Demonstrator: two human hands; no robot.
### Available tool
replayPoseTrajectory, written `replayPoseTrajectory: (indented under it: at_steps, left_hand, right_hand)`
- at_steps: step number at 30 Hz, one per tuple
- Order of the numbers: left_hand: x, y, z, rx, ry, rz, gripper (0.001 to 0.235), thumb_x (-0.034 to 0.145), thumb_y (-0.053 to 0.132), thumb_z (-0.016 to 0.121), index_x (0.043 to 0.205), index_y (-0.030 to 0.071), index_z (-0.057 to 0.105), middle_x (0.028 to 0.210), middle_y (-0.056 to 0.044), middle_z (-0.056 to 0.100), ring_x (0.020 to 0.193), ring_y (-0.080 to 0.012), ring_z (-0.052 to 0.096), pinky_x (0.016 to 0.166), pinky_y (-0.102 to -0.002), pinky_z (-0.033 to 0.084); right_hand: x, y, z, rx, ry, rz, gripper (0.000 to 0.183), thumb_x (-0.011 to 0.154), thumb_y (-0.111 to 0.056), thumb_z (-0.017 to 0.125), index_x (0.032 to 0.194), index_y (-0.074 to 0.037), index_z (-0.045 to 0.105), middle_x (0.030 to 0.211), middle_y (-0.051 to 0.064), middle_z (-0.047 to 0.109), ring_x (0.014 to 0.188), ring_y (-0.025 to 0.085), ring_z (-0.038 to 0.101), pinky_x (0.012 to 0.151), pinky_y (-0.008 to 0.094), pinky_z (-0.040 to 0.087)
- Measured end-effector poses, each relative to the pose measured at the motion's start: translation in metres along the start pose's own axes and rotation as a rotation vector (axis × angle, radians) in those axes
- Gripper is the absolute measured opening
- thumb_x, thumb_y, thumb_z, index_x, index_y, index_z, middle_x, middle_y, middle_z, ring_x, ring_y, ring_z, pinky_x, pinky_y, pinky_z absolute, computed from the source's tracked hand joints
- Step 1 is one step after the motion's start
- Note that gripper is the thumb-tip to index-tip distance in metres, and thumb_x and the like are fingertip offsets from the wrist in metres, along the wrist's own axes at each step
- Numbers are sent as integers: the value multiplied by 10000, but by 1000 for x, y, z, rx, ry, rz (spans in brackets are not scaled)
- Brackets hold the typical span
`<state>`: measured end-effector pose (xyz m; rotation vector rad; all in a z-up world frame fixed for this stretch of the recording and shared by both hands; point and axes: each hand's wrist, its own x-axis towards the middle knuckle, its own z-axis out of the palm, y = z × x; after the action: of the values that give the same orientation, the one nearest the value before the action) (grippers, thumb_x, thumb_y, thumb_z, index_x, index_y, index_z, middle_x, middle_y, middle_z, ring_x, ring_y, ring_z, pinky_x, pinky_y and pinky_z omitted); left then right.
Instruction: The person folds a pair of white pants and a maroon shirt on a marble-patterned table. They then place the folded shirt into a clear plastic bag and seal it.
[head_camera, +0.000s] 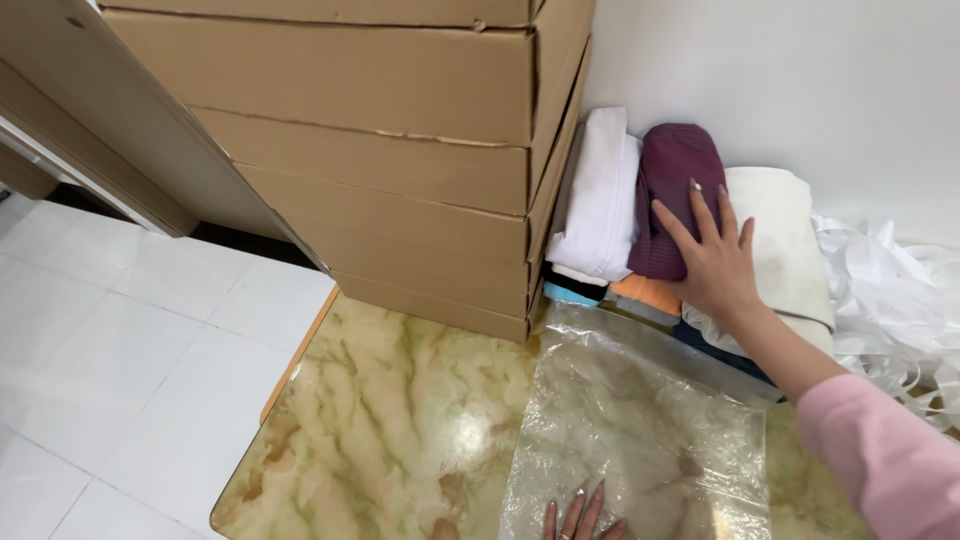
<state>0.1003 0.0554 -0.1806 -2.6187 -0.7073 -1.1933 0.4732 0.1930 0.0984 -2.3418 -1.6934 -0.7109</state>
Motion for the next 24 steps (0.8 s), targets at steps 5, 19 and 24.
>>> replayPoseTrajectory:
  at_steps: [5, 19, 24]
  left_hand:
    - [10, 12, -4, -90, -45, -117, 94, 1002, 387, 695, 1092, 365, 713, 1409, 14, 716, 1162, -239, 741, 928, -631, 515]
    - [306, 1, -50, -2128, -777, -1045, 1004, 945, 773, 418, 1669, 124, 168, 1655, -184, 395, 1478, -339, 460, 1206, -480, 393]
    - [366, 12, -96, -2438, -459, -1282, 616, 935, 725, 610, 1317, 244, 663, 1068, -27, 749, 812, -162, 704, 709, -355, 591]
  right_hand:
    - [12, 5, -9, 158, 7, 128, 801, 726, -222, 780, 1493, -295, 560, 1549, 54, 583, 1376, 442, 439, 609, 620, 636]
    - [-52, 53, -189, 478, 458, 50, 612, 834, -8, 763, 1436, 21, 656, 1423, 230, 694, 1287, 417, 647, 1142, 479, 465]
    - [-190, -18, -202, 350, 342, -182, 573, 785, -161, 674, 1353, -81, 677, 1433, 230, 658, 1323, 448, 636, 1223, 586, 442]
